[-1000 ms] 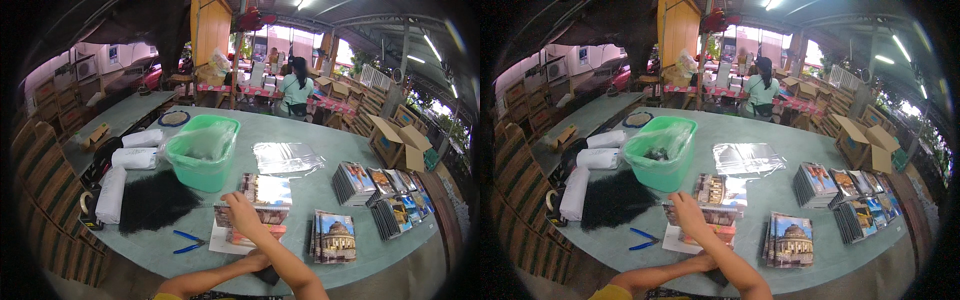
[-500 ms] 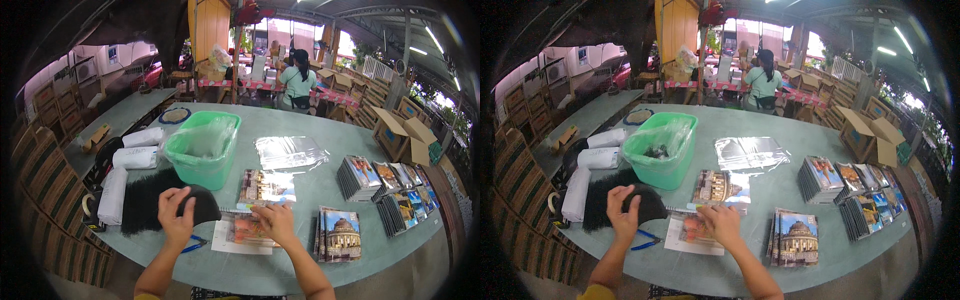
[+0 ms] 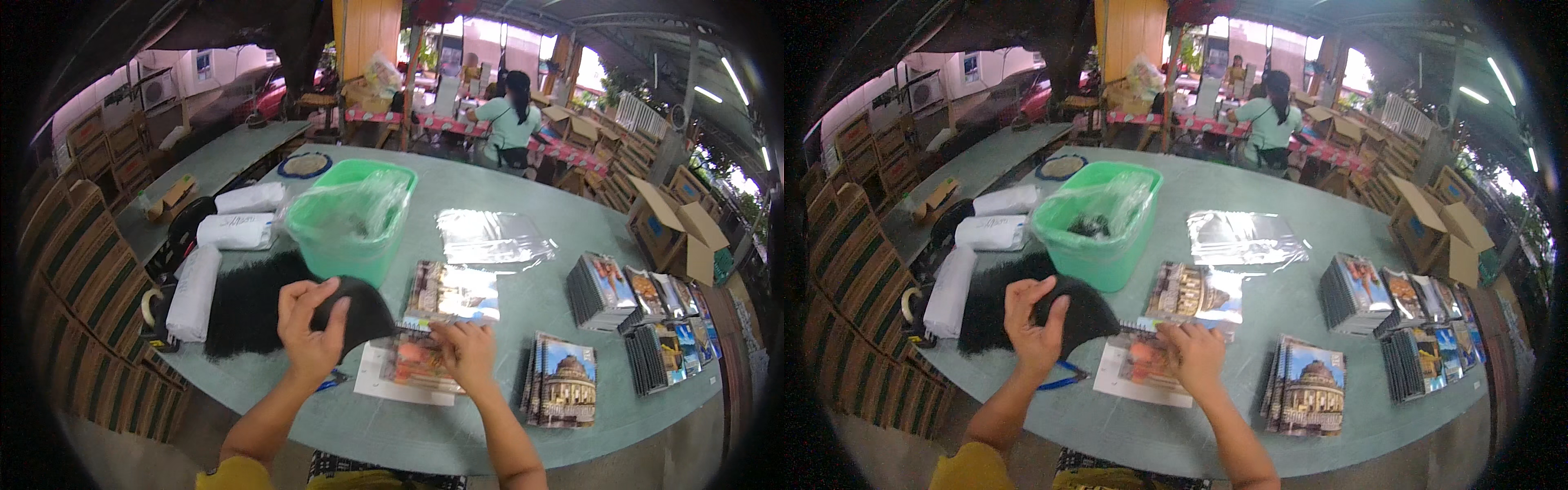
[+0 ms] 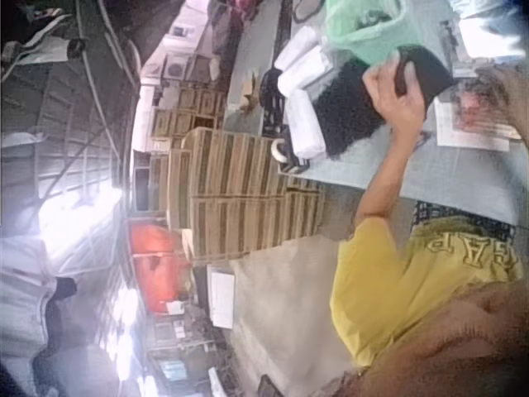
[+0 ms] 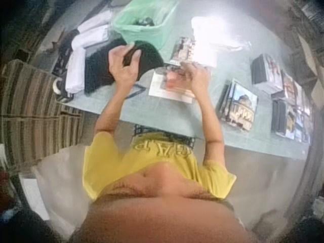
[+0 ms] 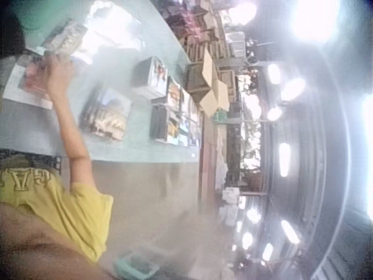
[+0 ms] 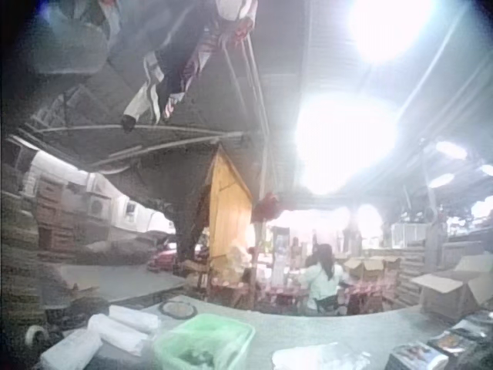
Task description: The person binds calendars by inserting a wire spiral through the pre-punched holes of a calendar stack, trimming the wire with pliers, and then placing the finished calendar onto a separate pile.
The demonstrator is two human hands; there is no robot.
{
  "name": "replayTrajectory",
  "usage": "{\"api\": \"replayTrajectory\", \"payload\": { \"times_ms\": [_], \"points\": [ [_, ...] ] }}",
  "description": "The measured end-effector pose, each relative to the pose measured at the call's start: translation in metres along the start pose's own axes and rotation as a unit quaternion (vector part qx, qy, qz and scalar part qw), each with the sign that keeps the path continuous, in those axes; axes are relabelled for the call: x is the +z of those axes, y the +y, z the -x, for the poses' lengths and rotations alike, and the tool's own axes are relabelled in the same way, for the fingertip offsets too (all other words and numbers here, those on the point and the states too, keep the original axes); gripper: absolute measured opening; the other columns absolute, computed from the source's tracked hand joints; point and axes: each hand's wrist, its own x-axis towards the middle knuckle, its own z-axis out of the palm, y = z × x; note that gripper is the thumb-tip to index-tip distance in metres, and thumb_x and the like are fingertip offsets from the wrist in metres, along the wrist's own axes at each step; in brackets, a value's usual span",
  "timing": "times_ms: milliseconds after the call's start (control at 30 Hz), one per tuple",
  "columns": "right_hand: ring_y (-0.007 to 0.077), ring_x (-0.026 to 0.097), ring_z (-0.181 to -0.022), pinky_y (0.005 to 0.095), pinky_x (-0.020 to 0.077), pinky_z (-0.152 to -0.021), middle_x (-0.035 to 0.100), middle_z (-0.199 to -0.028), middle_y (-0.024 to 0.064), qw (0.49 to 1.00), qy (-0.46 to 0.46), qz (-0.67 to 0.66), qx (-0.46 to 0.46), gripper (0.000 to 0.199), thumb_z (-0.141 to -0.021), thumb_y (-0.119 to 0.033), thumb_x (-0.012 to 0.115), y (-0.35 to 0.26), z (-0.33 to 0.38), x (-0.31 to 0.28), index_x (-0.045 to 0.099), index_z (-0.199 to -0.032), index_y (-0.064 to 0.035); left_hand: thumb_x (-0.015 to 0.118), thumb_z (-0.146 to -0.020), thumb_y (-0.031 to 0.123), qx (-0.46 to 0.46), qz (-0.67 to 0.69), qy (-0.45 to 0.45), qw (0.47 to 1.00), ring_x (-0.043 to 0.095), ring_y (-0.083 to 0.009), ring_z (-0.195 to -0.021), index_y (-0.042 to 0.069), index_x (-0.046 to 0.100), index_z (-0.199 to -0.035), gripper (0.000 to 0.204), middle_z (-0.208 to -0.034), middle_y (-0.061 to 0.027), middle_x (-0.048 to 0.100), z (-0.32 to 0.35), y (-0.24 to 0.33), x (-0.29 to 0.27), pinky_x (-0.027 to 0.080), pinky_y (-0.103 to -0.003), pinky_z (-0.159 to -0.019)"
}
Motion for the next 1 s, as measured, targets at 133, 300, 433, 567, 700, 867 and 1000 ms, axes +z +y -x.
{"api": "replayTrajectory", "payload": {
  "times_ms": [133,300,433,567,700,867,1000],
  "points": [
    [0.0213,0.056,-0.074,0.0361,0.0348,-0.063,0.060,-0.078,0.0031,1.000,-0.025,-0.001,-0.001,0.026,-0.072,-0.008,0.059,-0.001,-0.001,0.003,0.061,-0.097,-0.0123,0.068,-0.069,0.004,0.023,0.037,-0.346,0.937,0.057,-0.0248,-0.078,0.014,0.065,-0.097,0.029,-0.089,-0.0076,0.055,0.034,-0.006,0.029,0.048,-0.037,-0.067],
    [0.0257,0.057,-0.073,0.0366,0.0381,-0.069,0.063,-0.080,0.0072,1.000,-0.015,-0.003,0.021,0.020,-0.077,-0.009,0.060,-0.015,0.002,-0.007,0.063,-0.097,-0.0113,0.069,-0.072,0.012,-0.037,-0.014,-0.082,0.996,0.059,-0.0281,-0.082,0.014,0.064,-0.099,0.027,-0.090,-0.0077,0.057,0.006,0.010,0.027,0.049,-0.039,-0.070],
    [0.0219,0.061,-0.072,0.0352,0.0448,-0.070,0.064,-0.080,0.0086,0.998,-0.063,0.007,0.026,0.018,-0.077,-0.009,0.064,0.010,0.001,-0.040,0.063,-0.095,-0.0059,0.068,-0.074,0.010,0.016,0.003,-0.277,0.961,0.058,-0.0282,-0.082,0.013,0.064,-0.099,0.026,-0.092,-0.0083,0.057,0.028,-0.001,0.030,0.048,-0.037,-0.070],
    [0.0119,0.062,-0.072,0.0267,0.0502,-0.063,0.066,-0.087,0.0066,0.827,-0.044,-0.505,0.242,0.023,-0.079,-0.007,0.068,0.067,0.042,-0.013,0.061,-0.100,-0.0001,0.068,-0.073,0.009,-0.046,0.019,-0.104,0.993,0.057,-0.0281,-0.085,0.012,0.064,-0.100,0.028,-0.090,-0.0103,0.057,0.005,0.015,0.038,0.047,-0.036,-0.073],
    [0.0083,0.061,-0.068,0.0222,0.0537,-0.062,0.064,-0.086,0.0069,0.801,0.018,-0.525,0.288,0.018,-0.083,-0.007,0.065,0.051,0.042,-0.002,0.062,-0.098,0.0026,0.067,-0.071,0.003,-0.035,0.044,-0.309,0.949,0.057,-0.0272,-0.082,0.011,0.064,-0.100,0.030,-0.089,-0.0103,0.054,0.027,0.005,0.048,0.047,-0.033,-0.074],
    [0.0011,0.049,-0.057,0.0157,0.0373,-0.048,0.058,-0.069,-0.0036,0.759,0.052,-0.578,0.297,0.015,-0.085,-0.010,0.065,0.037,0.039,0.004,0.064,-0.097,-0.0006,0.067,-0.069,-0.001,0.003,0.036,-0.250,0.968,0.058,-0.0238,-0.083,0.008,0.064,-0.094,0.027,-0.090,-0.0086,0.055,0.016,0.018,0.058,0.048,-0.032,-0.074],
    [-0.0001,0.042,-0.055,0.0154,0.0291,-0.048,0.055,-0.069,-0.0054,0.820,0.047,-0.497,0.281,0.018,-0.087,-0.013,0.063,0.046,0.048,0.004,0.063,-0.101,-0.0021,0.068,-0.071,0.004,0.009,0.047,-0.175,0.983,0.057,-0.0248,-0.083,0.010,0.064,-0.097,0.027,-0.087,-0.0086,0.053,0.005,0.029,0.058,0.048,-0.034,-0.072]
  ]
}}
